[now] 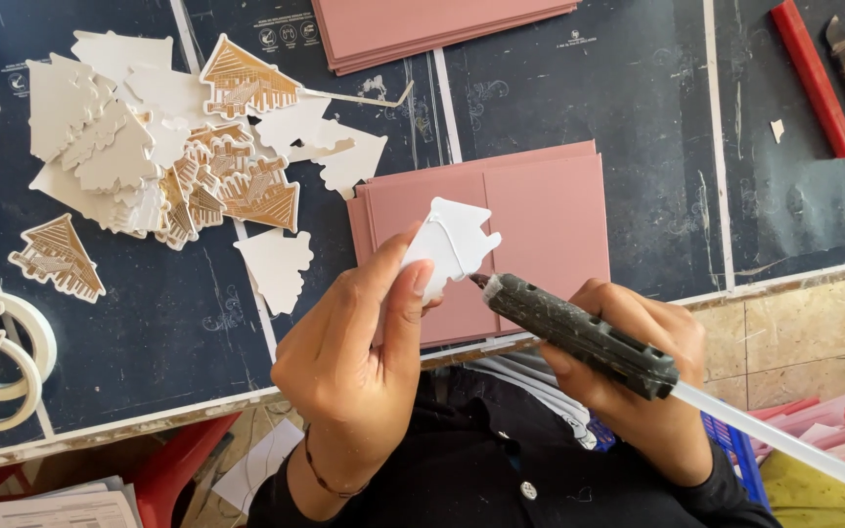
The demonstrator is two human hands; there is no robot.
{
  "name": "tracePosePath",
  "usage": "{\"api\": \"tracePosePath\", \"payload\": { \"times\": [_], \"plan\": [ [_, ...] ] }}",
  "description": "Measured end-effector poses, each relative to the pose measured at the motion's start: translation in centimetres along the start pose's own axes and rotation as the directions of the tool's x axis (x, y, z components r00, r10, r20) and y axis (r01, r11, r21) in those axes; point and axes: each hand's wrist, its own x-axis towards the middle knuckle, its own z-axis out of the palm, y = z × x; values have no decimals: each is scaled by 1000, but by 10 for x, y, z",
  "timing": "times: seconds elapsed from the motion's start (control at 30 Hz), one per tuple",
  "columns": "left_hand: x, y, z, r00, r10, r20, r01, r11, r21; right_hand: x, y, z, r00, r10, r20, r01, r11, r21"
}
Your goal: The person uses a hot glue gun to apply adhesive to white paper cutouts shaped like houses and presses them onto pink folded cards. They repeat this process for multiple cards, stacking the finished items on the table.
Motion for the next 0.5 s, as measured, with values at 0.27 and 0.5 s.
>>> {"api": "tracePosePath", "payload": {
  "times": [0.27, 0.5],
  "plan": [
    [-3, 5, 4, 998, 1, 60, 6, 993, -120, 10, -2, 3, 986, -45, -158, 57, 996, 74],
    [-7, 5, 6, 999, 8, 53, 0, 991, -136, 14, 0, 5, 985, -14, -172, 25, 998, 62]
  ]
}}
